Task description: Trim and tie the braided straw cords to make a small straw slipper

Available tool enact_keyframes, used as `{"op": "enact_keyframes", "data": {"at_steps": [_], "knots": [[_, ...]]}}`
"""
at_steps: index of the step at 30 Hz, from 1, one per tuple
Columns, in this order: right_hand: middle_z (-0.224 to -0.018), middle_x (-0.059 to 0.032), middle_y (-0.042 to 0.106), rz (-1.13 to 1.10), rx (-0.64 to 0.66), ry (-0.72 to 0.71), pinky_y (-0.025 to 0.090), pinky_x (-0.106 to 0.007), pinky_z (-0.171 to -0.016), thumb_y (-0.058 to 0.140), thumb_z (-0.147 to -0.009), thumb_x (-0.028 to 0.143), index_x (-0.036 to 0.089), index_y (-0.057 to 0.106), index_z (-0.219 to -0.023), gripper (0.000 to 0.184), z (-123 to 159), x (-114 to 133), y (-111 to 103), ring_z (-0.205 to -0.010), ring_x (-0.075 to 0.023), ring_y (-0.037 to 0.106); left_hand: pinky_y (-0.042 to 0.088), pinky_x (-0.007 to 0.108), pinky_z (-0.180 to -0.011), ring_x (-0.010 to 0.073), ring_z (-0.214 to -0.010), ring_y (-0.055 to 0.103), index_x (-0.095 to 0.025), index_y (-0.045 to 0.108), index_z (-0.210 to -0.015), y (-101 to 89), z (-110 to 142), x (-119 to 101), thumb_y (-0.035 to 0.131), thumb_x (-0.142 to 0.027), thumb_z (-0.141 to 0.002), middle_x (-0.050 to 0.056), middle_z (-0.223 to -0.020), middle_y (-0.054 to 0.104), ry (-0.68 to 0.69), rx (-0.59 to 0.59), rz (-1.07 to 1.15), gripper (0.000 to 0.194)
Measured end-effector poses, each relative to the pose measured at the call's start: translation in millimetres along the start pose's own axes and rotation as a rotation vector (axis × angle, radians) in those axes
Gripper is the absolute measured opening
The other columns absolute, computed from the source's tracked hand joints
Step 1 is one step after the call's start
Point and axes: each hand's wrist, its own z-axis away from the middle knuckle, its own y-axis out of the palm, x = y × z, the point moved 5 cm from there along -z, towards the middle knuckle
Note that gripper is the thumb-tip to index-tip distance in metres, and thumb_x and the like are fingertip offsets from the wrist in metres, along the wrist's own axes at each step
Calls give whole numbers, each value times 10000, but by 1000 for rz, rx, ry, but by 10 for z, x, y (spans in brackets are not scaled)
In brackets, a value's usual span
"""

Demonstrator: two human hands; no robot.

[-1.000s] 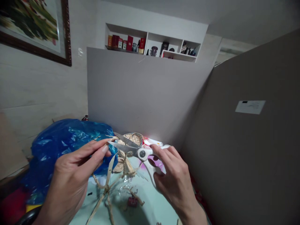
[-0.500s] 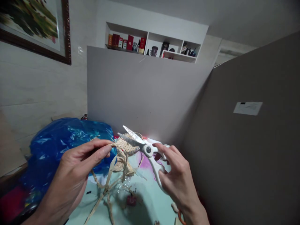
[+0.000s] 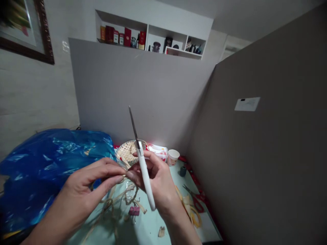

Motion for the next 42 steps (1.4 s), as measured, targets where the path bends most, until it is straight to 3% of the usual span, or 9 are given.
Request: {"op": "enact_keyframes", "data": {"at_steps": [9,17,22,28,31,36,39,42], "knots": [[-700,53,544,-90,1,74,401,-205,-494,886,-613,244,214,559,-952,472,22,-45,52,-565,-82,456,458,229,-701,155,-748,657,-257,749,-762,-37,-3,-48,678,-155,-841,-10,-795,722,7,-54,-131,147],[-680,61,513,-243,-2,2,388,-218,-517,878,-617,302,213,554,-978,492,-10,-136,54,-583,-93,450,363,268,-544,149,-591,509,-232,703,-762,-11,-30,89,645,-337,-857,-8,-698,644,-221,116,24,153],[-701,53,542,-225,3,-3,411,-214,-529,878,-634,298,208,554,-970,475,-7,-100,69,-607,-95,475,352,284,-603,174,-701,539,-218,693,-782,-25,-11,181,641,-360,-853,10,-754,643,-335,217,98,167],[-706,51,536,-74,5,-12,387,-205,-516,861,-668,263,213,546,-950,426,-35,-70,-82,-591,-86,446,353,247,-646,131,-711,453,-204,668,-797,-57,-26,193,661,-309,-840,-19,-749,561,-456,192,377,114],[-704,51,530,10,72,-31,359,-211,-494,836,-692,320,223,545,-990,428,-40,-26,-198,-566,-88,429,345,223,-606,109,-665,431,-184,668,-776,-66,-47,162,680,-268,-820,-22,-719,553,-478,167,482,96],[-766,17,553,346,312,-19,413,-259,-612,770,-749,341,212,595,-1020,347,29,29,-334,-665,-129,475,362,208,-619,105,-683,459,-181,683,-808,-100,-33,178,704,-249,-815,-9,-747,570,-512,162,636,71],[-787,11,572,356,437,30,395,-250,-603,768,-753,395,211,610,-1056,388,88,-6,-344,-674,-130,478,397,216,-683,120,-749,498,-184,687,-827,-121,-18,206,701,-236,-828,5,-806,593,-516,167,711,54],[-803,13,572,354,477,49,379,-234,-589,792,-736,390,212,631,-1057,400,107,-37,-327,-683,-124,468,419,203,-712,109,-760,512,-170,713,-858,-142,-23,222,716,-197,-820,7,-831,610,-502,139,760,47]]}}
